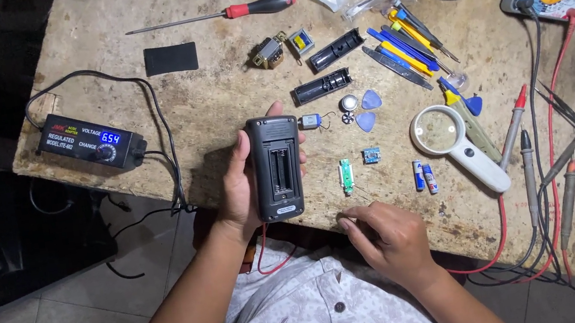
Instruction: Inspecting and testing small electronic circuit boards and a battery housing using a screwdriver and a magnifying glass on a repair bench.
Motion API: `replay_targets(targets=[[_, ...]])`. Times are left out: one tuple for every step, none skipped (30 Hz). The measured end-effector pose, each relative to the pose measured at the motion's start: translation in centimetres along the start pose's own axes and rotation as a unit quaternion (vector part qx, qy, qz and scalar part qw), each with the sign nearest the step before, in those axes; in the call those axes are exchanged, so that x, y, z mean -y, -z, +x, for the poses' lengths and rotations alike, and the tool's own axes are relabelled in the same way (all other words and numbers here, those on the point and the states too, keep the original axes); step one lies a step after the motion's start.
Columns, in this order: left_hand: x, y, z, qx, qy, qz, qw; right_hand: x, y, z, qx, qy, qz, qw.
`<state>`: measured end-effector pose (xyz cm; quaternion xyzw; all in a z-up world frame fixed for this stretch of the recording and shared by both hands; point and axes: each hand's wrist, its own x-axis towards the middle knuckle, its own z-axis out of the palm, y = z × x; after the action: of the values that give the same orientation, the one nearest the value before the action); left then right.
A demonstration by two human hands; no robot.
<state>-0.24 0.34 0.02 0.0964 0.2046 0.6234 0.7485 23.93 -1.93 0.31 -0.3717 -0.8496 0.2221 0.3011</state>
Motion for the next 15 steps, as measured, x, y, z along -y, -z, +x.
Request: replay_targets(targets=[[-0.04, 0.01, -0.06, 0.001, 0.0, 0.0, 1.0, 0.11, 0.03, 0.11, -0.001, 0.0, 0.0, 1.0], [-0.07, 0.04, -0.09, 0.005, -0.001, 0.004, 1.0, 0.22, 0.07, 0.19, -0.002, 0.002, -0.003, 1.0], [-0.1, 0.1, -0.09, 0.009, -0.002, 0.008, 1.0, 0.31, 0.07, 0.3, -0.002, 0.003, -0.006, 1.0], [-0.04, 0.16, -0.06, 0.009, -0.001, 0.006, 1.0, 0.29, 0.04, 0.26, -0.001, 0.002, -0.008, 1.0], [-0.01, 0.26, -0.03, 0.009, -0.003, 0.004, 1.0, 0.3, -0.03, 0.23, -0.001, 0.001, -0.01, 1.0], [0.01, 0.37, -0.01, 0.008, -0.008, 0.0, 1.0, 0.25, -0.07, 0.29, 0.001, 0.002, -0.012, 1.0], [0.04, 0.3, -0.01, 0.008, -0.009, -0.003, 1.0, 0.26, -0.07, 0.23, 0.004, 0.003, -0.013, 1.0], [-0.03, 0.25, -0.04, 0.006, -0.007, -0.004, 1.0, 0.27, -0.14, 0.25, 0.003, 0.005, -0.02, 1.0], [-0.11, 0.2, -0.08, 0.004, -0.006, -0.005, 1.0, 0.3, -0.21, 0.28, 0.002, 0.006, -0.026, 1.0], [-0.18, 0.21, -0.06, 0.003, -0.008, -0.005, 1.0, 0.24, -0.35, 0.25, 0.003, 0.008, -0.025, 1.0], [-0.23, 0.2, -0.04, 0.002, -0.001, -0.014, 1.0, 0.18, -0.47, 0.22, 0.0, 0.01, -0.036, 0.999], [-0.25, 0.17, -0.01, 0.001, 0.008, -0.023, 1.0, 0.15, -0.54, 0.14, -0.003, 0.011, -0.048, 0.999], [-0.36, 0.17, -0.1, -0.001, 0.007, -0.024, 1.0, 0.19, -0.67, 0.12, -0.002, 0.011, -0.047, 0.999], [-0.42, 0.12, -0.07, 0.0, 0.011, -0.016, 1.0, 0.18, -0.73, 0.1, -0.005, 0.01, -0.051, 0.999], [-0.44, 0.04, -0.03, 0.001, 0.014, -0.008, 1.0, 0.16, -0.75, 0.06, -0.007, 0.009, -0.055, 0.998]])
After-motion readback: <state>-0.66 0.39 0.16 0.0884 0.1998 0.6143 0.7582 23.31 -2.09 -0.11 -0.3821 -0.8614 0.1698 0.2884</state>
